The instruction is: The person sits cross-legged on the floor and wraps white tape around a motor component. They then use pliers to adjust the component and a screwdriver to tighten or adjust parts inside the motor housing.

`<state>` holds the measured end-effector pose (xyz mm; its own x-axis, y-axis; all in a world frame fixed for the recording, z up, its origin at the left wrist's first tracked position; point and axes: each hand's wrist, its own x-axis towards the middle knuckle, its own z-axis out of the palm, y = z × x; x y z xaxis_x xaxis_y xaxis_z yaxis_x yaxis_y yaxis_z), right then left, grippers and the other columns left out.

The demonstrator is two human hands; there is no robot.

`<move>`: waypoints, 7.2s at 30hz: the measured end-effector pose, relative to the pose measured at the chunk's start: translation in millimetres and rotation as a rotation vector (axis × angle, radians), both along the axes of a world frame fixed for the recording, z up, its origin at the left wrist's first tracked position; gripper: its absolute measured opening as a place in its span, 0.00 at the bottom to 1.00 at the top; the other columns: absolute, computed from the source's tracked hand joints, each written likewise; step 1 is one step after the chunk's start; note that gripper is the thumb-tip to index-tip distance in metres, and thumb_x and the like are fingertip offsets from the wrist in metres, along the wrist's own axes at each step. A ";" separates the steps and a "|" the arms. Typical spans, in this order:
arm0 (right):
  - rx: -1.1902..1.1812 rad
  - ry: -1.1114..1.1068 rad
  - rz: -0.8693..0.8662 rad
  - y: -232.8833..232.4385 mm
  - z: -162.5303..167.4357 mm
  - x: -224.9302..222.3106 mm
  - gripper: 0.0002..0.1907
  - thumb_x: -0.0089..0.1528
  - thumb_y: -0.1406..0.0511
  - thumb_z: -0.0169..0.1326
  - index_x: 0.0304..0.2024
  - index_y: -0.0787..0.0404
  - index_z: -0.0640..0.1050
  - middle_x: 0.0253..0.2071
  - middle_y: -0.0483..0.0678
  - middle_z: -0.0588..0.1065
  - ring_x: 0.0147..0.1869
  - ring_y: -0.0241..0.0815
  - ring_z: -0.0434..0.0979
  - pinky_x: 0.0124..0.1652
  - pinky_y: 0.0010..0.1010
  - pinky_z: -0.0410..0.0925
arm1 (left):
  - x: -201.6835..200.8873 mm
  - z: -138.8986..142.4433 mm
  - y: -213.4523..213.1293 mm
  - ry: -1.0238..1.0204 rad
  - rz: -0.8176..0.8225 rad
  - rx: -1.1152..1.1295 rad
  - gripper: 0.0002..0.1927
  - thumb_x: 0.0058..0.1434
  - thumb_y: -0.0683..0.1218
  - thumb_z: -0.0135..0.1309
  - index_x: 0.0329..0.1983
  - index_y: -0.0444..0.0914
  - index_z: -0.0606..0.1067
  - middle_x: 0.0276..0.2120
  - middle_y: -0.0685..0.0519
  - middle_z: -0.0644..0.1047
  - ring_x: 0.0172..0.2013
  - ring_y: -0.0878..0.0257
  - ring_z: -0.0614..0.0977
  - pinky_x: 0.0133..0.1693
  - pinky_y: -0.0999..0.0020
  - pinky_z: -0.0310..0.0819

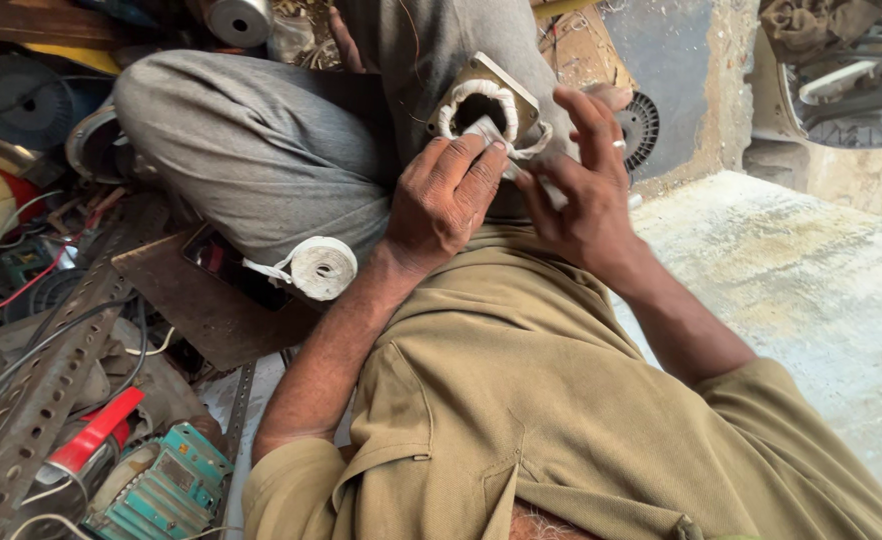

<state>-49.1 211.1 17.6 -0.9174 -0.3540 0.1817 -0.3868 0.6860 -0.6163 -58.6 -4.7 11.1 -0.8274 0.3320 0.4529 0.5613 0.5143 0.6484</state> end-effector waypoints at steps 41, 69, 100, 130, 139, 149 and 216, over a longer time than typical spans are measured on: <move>-0.794 -1.012 -0.044 31.6 -6.5 -11.1 0.16 0.74 0.60 0.47 0.40 0.65 0.76 0.31 0.43 0.71 0.33 0.31 0.64 0.34 0.23 0.61 | -0.4 0.3 9.4 -0.169 -0.055 0.031 0.19 0.64 0.43 0.64 0.55 0.32 0.74 0.48 0.44 0.74 0.41 0.52 0.80 0.43 0.58 0.78; -0.870 -0.699 -0.073 28.8 7.6 4.7 0.11 0.72 0.69 0.55 0.34 0.68 0.76 0.44 0.50 0.76 0.40 0.34 0.74 0.40 0.26 0.67 | -11.5 1.3 14.0 0.036 -0.112 -0.284 0.07 0.73 0.43 0.53 0.47 0.35 0.80 0.69 0.44 0.59 0.66 0.47 0.64 0.63 0.51 0.67; -0.790 -0.688 -0.256 35.7 -5.9 -7.7 0.09 0.67 0.65 0.62 0.50 0.59 0.82 0.41 0.47 0.79 0.39 0.30 0.74 0.38 0.20 0.68 | -11.0 16.0 22.4 -0.388 -0.142 0.568 0.15 0.71 0.37 0.59 0.58 0.37 0.72 0.42 0.53 0.81 0.40 0.64 0.85 0.38 0.72 0.81; -0.702 -0.437 -0.225 17.8 5.0 -20.3 0.02 0.73 0.74 0.55 0.47 0.68 0.76 0.44 0.43 0.76 0.47 0.29 0.75 0.49 0.20 0.71 | -42.5 -8.2 28.1 -0.030 -0.002 -0.088 0.05 0.64 0.39 0.56 0.34 0.32 0.79 0.54 0.38 0.76 0.51 0.46 0.80 0.52 0.52 0.73; -0.391 -0.282 -0.242 11.2 5.1 -15.0 0.02 0.70 0.75 0.58 0.44 0.67 0.78 0.41 0.44 0.74 0.37 0.28 0.70 0.37 0.20 0.66 | -40.3 -3.3 24.0 -0.181 0.035 0.026 0.05 0.61 0.39 0.63 0.41 0.37 0.82 0.61 0.45 0.72 0.57 0.49 0.76 0.61 0.55 0.71; -0.500 -0.580 -0.336 3.6 14.3 -7.2 0.08 0.69 0.68 0.58 0.49 0.66 0.79 0.40 0.41 0.76 0.40 0.29 0.75 0.40 0.20 0.72 | -44.1 -1.6 30.1 -0.280 0.047 0.015 0.05 0.54 0.43 0.68 0.32 0.41 0.83 0.62 0.49 0.71 0.60 0.51 0.72 0.60 0.51 0.64; -0.834 -0.765 -0.346 12.3 3.8 -6.3 0.18 0.67 0.73 0.59 0.59 0.68 0.75 0.46 0.44 0.78 0.47 0.29 0.77 0.50 0.21 0.73 | -39.3 -21.5 42.6 -0.163 0.112 -0.004 0.09 0.59 0.40 0.61 0.34 0.41 0.71 0.65 0.49 0.67 0.65 0.51 0.67 0.62 0.47 0.60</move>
<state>-55.5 223.4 21.4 -0.9119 -0.0970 -0.3989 0.4041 -0.0420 -0.9137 -97.9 37.9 -10.4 -0.9216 0.2354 0.3084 0.3880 0.5706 0.7238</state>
